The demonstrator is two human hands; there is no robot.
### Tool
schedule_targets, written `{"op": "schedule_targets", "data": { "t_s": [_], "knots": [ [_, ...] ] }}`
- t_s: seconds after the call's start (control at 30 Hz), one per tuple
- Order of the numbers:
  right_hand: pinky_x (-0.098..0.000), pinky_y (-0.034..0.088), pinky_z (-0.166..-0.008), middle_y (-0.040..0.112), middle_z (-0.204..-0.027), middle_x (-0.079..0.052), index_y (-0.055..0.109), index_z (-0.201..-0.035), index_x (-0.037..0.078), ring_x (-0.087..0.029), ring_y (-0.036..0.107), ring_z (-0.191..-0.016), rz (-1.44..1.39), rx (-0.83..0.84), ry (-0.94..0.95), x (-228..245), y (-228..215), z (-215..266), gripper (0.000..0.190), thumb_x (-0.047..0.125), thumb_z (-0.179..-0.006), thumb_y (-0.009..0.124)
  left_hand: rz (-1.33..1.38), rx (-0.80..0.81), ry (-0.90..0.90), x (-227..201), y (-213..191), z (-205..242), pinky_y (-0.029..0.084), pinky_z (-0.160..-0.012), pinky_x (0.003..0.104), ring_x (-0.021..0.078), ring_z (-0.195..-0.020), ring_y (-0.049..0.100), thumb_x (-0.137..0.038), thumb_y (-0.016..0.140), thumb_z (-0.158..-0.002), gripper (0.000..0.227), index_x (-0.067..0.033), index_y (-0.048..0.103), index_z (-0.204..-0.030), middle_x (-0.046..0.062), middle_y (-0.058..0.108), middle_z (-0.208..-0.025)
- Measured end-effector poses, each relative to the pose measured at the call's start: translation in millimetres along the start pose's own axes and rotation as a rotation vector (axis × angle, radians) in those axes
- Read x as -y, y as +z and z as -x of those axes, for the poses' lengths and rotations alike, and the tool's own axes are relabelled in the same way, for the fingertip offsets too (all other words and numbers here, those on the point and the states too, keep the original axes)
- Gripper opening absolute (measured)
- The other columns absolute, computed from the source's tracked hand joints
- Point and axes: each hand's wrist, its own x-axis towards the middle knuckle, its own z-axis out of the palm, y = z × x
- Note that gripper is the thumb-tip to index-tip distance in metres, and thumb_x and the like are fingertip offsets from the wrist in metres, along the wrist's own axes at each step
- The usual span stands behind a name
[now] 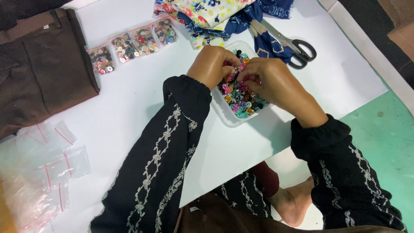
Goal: The person is sorting small pink buttons by hand and placing them into a small plastic zip-lock bag.
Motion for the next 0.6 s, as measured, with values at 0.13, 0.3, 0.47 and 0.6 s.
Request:
{"op": "schedule_targets", "data": {
  "t_s": [0.13,0.3,0.47,0.6],
  "knots": [
    [-0.0375,0.061,-0.074,0.074,-0.093,-0.021,0.077,-0.102,-0.004,-0.035,0.074,-0.086,-0.175,-0.045,0.07,-11.9,-7.4,2.5,0.021,-0.012,-0.082,0.076,0.156,-0.069,-0.051,-16.5,-11.9,7.5,0.06,-0.082,0.04,0.0317,-0.088,0.077,-0.006,0.077,-0.091,0.013,-0.0115,0.081,-0.103,0.015,0.078,-0.094],
    [-0.0225,0.056,-0.065,0.077,-0.086,-0.006,0.079,-0.11,0.014,-0.009,0.069,-0.072,-0.344,0.001,0.293,-10.0,-17.6,5.9,0.016,0.011,-0.095,0.077,0.578,-0.1,-0.205,-19.2,-10.2,10.0,0.064,-0.069,0.024,0.0114,-0.073,0.073,-0.006,0.064,-0.096,0.019,-0.006,0.079,-0.107,0.008,0.076,-0.081],
    [-0.0227,0.059,-0.075,0.078,-0.087,-0.008,0.077,-0.112,0.011,-0.011,0.074,-0.081,-0.473,0.037,0.343,-12.4,-19.9,5.2,0.018,0.009,-0.094,0.075,0.673,-0.061,-0.239,-20.1,-7.3,9.6,0.068,-0.075,0.024,0.0154,-0.085,0.08,-0.009,0.062,-0.098,0.022,-0.0057,0.076,-0.115,0.014,0.079,-0.095],
    [-0.0254,0.066,-0.085,0.078,-0.093,-0.014,0.075,-0.11,0.004,-0.017,0.078,-0.089,-0.633,0.034,0.315,-24.8,-15.3,3.5,0.017,0.0,-0.095,0.07,0.819,-0.027,-0.28,-18.7,-4.3,10.2,0.07,-0.082,0.028,0.0184,-0.09,0.08,-0.01,0.061,-0.098,0.025,-0.0034,0.074,-0.118,0.016,0.079,-0.103]
  ]
}}
